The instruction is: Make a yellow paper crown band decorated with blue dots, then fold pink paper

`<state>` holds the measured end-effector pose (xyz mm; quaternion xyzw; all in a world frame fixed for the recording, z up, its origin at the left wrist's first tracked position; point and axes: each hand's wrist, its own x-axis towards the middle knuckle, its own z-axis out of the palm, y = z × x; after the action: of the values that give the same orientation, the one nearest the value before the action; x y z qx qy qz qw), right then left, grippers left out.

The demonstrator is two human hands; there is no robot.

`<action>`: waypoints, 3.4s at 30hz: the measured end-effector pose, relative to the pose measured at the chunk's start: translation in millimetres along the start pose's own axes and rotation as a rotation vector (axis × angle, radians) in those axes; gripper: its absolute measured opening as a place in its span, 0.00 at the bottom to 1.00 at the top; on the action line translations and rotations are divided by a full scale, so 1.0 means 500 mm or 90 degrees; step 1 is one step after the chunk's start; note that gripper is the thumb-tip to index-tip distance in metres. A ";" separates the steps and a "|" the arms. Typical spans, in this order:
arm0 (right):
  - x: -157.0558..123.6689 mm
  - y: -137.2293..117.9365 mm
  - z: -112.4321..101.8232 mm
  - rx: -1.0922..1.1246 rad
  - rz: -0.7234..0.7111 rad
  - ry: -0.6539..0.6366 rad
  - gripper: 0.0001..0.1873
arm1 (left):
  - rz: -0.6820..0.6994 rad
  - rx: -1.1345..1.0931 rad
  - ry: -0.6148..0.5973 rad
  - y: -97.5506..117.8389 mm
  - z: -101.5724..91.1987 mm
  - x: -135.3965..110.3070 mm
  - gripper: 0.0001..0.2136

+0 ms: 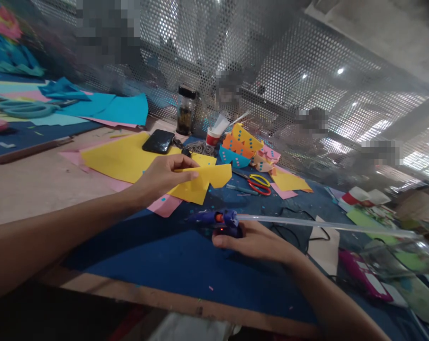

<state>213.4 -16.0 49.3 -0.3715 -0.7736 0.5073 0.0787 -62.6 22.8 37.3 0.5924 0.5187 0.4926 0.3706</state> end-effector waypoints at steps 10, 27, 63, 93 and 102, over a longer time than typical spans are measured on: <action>-0.089 0.019 -0.016 0.059 -0.034 0.298 0.20 | -0.062 -0.032 -0.049 0.015 0.010 -0.014 0.16; -0.074 0.044 -0.004 -0.219 -0.192 0.421 0.10 | -0.070 -0.006 -0.093 0.002 0.020 -0.022 0.15; -0.060 0.090 -0.006 -0.384 -0.305 0.396 0.09 | -0.055 0.036 -0.121 0.015 0.023 -0.030 0.17; -0.058 0.091 -0.002 -0.385 -0.311 0.384 0.12 | -0.041 0.041 -0.107 0.018 0.025 -0.030 0.18; -0.071 0.060 -0.001 -0.325 -0.292 0.439 0.04 | -0.059 0.015 -0.101 0.012 0.023 -0.025 0.18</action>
<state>253.8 -32.6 33.1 -0.3450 -0.8642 0.1180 0.3466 -49.4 10.2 37.9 0.6092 0.5207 0.4199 0.4259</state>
